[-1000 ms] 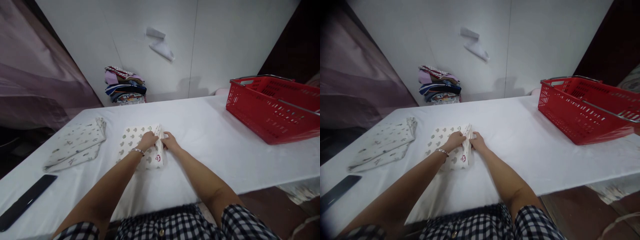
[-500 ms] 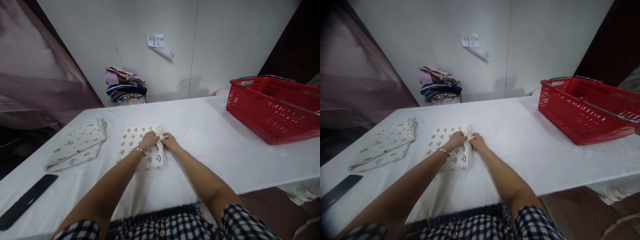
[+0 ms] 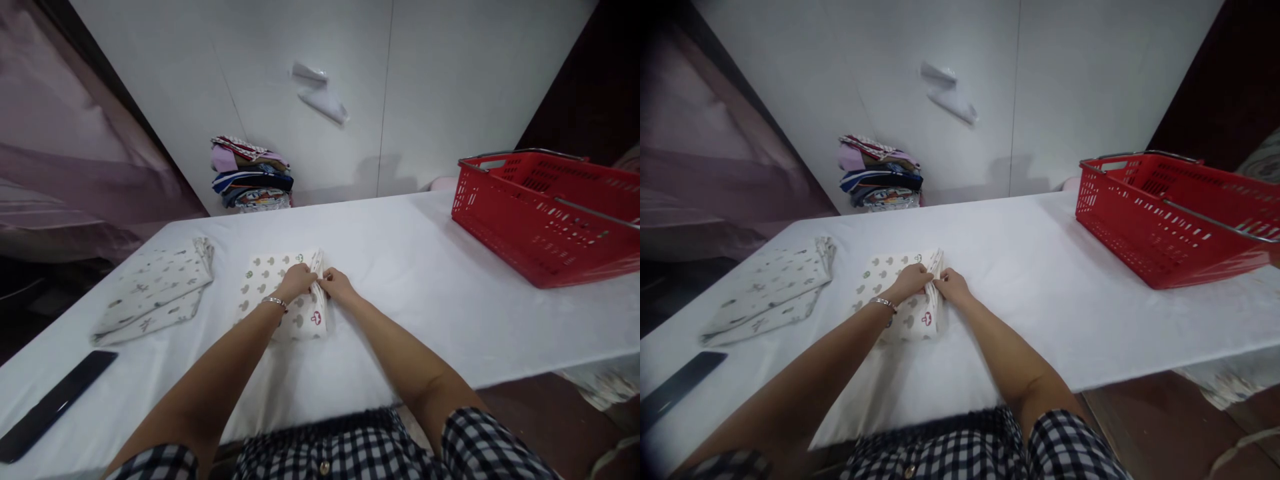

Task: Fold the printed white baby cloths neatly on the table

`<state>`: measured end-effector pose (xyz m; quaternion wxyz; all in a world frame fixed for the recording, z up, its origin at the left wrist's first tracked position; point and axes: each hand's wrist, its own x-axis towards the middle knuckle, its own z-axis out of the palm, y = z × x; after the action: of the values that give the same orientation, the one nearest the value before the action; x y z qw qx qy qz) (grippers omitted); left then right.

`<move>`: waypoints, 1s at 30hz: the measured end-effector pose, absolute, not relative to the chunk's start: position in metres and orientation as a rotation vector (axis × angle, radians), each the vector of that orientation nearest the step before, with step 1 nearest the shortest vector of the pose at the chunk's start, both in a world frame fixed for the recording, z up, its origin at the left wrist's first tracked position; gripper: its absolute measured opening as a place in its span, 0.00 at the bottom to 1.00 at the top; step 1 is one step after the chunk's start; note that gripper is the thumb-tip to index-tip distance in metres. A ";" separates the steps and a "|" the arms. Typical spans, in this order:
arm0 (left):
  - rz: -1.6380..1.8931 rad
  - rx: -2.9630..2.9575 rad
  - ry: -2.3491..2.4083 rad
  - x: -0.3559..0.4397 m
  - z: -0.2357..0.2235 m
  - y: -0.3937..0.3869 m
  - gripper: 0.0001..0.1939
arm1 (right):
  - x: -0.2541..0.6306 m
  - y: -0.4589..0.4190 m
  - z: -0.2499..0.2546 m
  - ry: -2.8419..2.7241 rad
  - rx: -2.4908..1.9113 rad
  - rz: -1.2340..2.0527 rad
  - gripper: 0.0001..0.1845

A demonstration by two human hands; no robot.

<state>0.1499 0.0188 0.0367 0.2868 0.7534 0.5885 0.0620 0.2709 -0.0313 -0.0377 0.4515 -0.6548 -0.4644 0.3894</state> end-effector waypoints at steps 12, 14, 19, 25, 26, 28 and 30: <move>0.065 2.174 1.613 0.158 0.041 0.016 0.08 | 0.271 -0.026 -0.046 -1.000 -1.466 1.092 0.08; 0.029 2.224 1.620 0.156 0.045 0.019 0.08 | 0.271 -0.026 -0.046 -0.989 -1.448 1.106 0.08; -0.039 2.413 1.680 0.156 0.054 0.018 0.13 | 0.271 -0.027 -0.045 -0.980 -1.427 1.119 0.09; -0.101 2.391 1.654 0.173 0.048 0.006 0.18 | 0.270 -0.027 -0.045 -0.946 -1.464 1.117 0.10; -0.100 2.363 1.653 0.174 0.046 0.007 0.17 | 0.270 -0.026 -0.045 -0.947 -1.470 1.117 0.10; -0.100 2.308 1.647 0.172 0.044 0.010 0.15 | 0.270 -0.026 -0.046 -0.954 -1.475 1.120 0.09; -0.090 2.281 1.634 0.169 0.043 0.013 0.13 | 0.271 -0.027 -0.044 -0.953 -1.477 1.132 0.09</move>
<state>0.1686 0.0128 0.0428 0.1665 0.8012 0.5739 -0.0315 0.2707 -0.0266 -0.0439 0.5017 -0.6111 -0.3945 0.4683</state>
